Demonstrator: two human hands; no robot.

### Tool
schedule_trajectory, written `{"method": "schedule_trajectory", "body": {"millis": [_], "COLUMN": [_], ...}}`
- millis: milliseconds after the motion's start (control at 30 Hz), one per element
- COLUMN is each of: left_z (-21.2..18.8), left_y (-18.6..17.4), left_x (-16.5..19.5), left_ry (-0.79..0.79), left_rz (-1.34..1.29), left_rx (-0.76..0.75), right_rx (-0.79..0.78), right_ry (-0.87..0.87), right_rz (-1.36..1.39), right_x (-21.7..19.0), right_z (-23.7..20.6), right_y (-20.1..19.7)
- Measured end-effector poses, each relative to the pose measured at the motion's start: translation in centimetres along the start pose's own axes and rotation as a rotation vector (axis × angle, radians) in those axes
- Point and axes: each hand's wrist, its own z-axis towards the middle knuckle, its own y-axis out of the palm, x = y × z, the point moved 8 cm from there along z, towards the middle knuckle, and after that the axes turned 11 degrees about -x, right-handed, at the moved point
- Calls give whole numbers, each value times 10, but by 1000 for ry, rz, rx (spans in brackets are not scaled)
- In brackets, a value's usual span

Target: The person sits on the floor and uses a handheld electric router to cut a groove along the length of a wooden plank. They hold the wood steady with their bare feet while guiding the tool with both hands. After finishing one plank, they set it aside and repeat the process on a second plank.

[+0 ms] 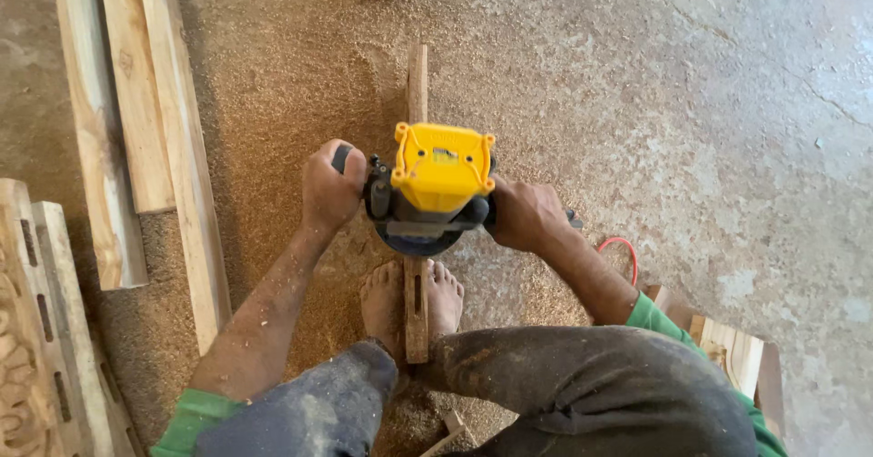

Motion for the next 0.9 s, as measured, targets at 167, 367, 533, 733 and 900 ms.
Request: {"method": "schedule_trajectory", "body": {"millis": [167, 367, 533, 733, 900], "left_z": [27, 0, -5, 25, 13], "left_y": [-5, -4, 0, -4, -6], "left_x": [5, 11, 3, 4, 14], "left_ry": [-37, 114, 78, -33, 94], "left_rz": [73, 32, -5, 32, 46], "left_rx": [25, 97, 43, 22, 80], "right_rx": [108, 95, 44, 124, 165], "right_ry": [-2, 21, 38, 3, -22], "right_rz": [-37, -30, -41, 24, -23], "right_x": [3, 2, 1, -2, -7], "right_z": [3, -3, 0, -2, -5], "right_y": [-28, -4, 3, -34, -26]}}
